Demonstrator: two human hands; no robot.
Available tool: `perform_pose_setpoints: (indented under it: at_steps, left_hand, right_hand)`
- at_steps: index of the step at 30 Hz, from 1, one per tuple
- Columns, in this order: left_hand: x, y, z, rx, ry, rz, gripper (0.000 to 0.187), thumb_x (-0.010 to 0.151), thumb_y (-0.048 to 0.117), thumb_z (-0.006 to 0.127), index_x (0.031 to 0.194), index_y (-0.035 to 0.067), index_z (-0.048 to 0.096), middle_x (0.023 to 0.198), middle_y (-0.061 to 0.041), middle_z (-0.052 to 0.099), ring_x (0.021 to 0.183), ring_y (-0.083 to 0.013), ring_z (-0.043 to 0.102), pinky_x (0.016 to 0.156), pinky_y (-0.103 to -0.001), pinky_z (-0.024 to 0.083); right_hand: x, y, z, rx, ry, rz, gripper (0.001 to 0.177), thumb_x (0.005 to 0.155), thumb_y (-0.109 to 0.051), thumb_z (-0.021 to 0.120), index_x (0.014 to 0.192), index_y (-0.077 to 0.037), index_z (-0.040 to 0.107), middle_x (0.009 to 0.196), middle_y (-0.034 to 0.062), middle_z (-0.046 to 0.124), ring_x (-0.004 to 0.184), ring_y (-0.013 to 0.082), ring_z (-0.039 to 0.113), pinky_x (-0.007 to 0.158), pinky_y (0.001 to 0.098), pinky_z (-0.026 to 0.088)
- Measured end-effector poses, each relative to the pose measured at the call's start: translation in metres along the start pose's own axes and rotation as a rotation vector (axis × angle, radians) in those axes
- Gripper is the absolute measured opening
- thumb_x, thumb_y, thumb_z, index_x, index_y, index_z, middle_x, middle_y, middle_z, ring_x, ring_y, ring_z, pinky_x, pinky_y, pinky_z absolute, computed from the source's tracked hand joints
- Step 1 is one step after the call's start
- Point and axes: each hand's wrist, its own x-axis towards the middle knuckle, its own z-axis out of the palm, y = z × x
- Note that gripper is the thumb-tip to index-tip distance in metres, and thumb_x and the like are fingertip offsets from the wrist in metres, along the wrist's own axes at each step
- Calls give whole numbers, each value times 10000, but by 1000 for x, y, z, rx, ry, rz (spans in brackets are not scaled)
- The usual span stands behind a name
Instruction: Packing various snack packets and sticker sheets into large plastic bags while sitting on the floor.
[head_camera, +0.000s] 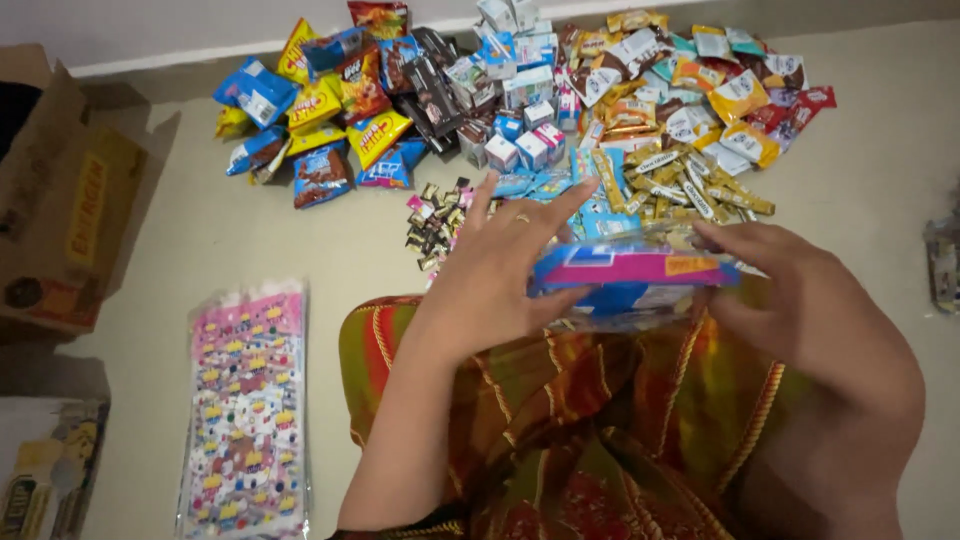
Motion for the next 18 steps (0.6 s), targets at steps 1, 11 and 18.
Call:
perform_pose_setpoints:
  at_steps: [1, 11, 18]
  left_hand:
    - [0, 1, -3, 80, -22, -8, 837, 805, 489, 814, 1514, 220, 462, 919, 3, 727, 994, -200, 657, 1296, -561, 110]
    - [-10, 3, 15, 145, 98, 145, 457, 791, 297, 842, 1227, 203, 740, 1222, 44, 687, 1239, -208, 579, 1263, -555, 251]
    - [-3, 10, 30, 272, 210, 360, 225, 951, 273, 713, 1110, 119, 673, 982, -32, 696, 990, -223, 627, 1184, -538, 373]
  right_hand:
    - [0, -4, 0, 64, 44, -26, 622, 747, -13, 760, 1361, -65, 668, 1296, 91, 699, 1031, 233, 676, 841, 332, 515]
    - [8, -10, 0, -61, 40, 34, 569, 818, -84, 742, 1383, -74, 668, 1272, 101, 709, 976, 286, 678, 824, 386, 513]
    - [7, -22, -5, 37, 64, 89, 426, 857, -51, 738, 1282, -75, 734, 1154, 87, 751, 825, 230, 661, 719, 334, 498]
